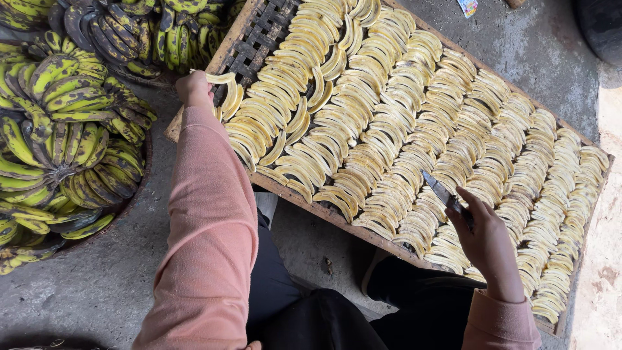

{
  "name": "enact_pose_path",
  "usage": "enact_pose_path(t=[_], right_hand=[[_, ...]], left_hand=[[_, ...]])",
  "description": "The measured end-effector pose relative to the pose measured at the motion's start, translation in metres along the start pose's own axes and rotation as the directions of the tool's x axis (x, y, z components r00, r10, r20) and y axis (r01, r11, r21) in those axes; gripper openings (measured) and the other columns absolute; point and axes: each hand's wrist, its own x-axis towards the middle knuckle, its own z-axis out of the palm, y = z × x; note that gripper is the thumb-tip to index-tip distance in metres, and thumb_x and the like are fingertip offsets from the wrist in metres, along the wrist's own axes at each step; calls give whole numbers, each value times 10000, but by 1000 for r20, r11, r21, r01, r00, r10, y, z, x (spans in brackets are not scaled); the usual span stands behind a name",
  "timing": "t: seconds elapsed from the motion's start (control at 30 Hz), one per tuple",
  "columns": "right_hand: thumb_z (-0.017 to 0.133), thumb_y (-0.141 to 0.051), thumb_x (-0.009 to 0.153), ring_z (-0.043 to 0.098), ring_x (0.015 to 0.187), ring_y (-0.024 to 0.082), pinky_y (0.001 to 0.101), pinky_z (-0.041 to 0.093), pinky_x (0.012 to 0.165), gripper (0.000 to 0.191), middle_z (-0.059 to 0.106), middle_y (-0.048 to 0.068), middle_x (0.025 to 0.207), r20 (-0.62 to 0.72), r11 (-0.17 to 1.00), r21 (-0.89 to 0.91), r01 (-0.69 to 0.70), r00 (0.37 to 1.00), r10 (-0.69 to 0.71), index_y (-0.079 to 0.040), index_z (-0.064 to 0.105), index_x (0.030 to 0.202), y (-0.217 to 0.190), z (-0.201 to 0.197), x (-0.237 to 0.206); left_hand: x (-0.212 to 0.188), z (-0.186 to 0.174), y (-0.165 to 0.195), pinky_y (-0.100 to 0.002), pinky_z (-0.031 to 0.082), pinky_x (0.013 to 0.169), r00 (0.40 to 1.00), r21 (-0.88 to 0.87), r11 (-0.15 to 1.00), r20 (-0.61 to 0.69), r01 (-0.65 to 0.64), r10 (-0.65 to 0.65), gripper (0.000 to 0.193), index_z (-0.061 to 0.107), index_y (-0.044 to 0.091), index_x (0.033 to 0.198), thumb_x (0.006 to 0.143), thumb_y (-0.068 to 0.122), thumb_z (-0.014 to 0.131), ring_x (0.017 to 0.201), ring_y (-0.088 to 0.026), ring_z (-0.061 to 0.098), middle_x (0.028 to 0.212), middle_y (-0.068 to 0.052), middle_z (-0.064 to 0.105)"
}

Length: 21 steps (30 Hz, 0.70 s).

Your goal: The person sits on the ground and peels bananas one at a time using a small knife, dropping the peels into a metal bucket. The peeled bananas are placed in rows on large wooden drying trays already covered with peeled banana halves.

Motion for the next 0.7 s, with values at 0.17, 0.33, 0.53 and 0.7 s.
enact_pose_path(t=[0.17, 0.33, 0.53, 0.7], right_hand=[[731, -230, 932, 721, 824, 294, 396, 562, 729, 477, 710, 182, 999, 11, 1000, 9, 16, 1000, -17, -81, 640, 1376, 1, -1, 0], [731, -228, 931, 721, 825, 304, 404, 564, 732, 472, 708, 188, 985, 21, 1000, -3, 14, 1000, -14, -78, 645, 1371, 3, -1, -1], [728, -228, 927, 725, 834, 302, 401, 565, 737, 476, 714, 189, 1002, 23, 1000, 17, 15, 1000, -15, -77, 643, 1371, 4, -3, -3], [731, -235, 933, 730, 829, 301, 398, 566, 736, 474, 715, 191, 994, 25, 1000, 11, 0, 1000, 0, -82, 641, 1373, 2, -3, -4]], left_hand=[[2, -3, -11, -313, 645, 721, 974, 562, 810, -29, -169, 223, 120, 719, -38, 982, 914, 58, 697, 830, -255, 765, 984, -205, 752], [-7, -1, -19, -431, 535, 966, 930, 844, 515, -57, -148, 362, 210, 755, 90, 989, 966, 287, 686, 1112, -242, 672, 1266, -125, 663], [-28, 4, -7, -522, 356, 1104, 834, 895, 97, 360, -435, 418, 752, 555, 93, 1339, 769, 459, 881, 1313, -305, 488, 1410, -148, 511], [-27, 8, -15, -475, 428, 1123, 824, 835, 171, 443, -523, 353, 956, 427, 150, 1498, 692, 273, 927, 1354, -318, 499, 1540, -146, 414]])
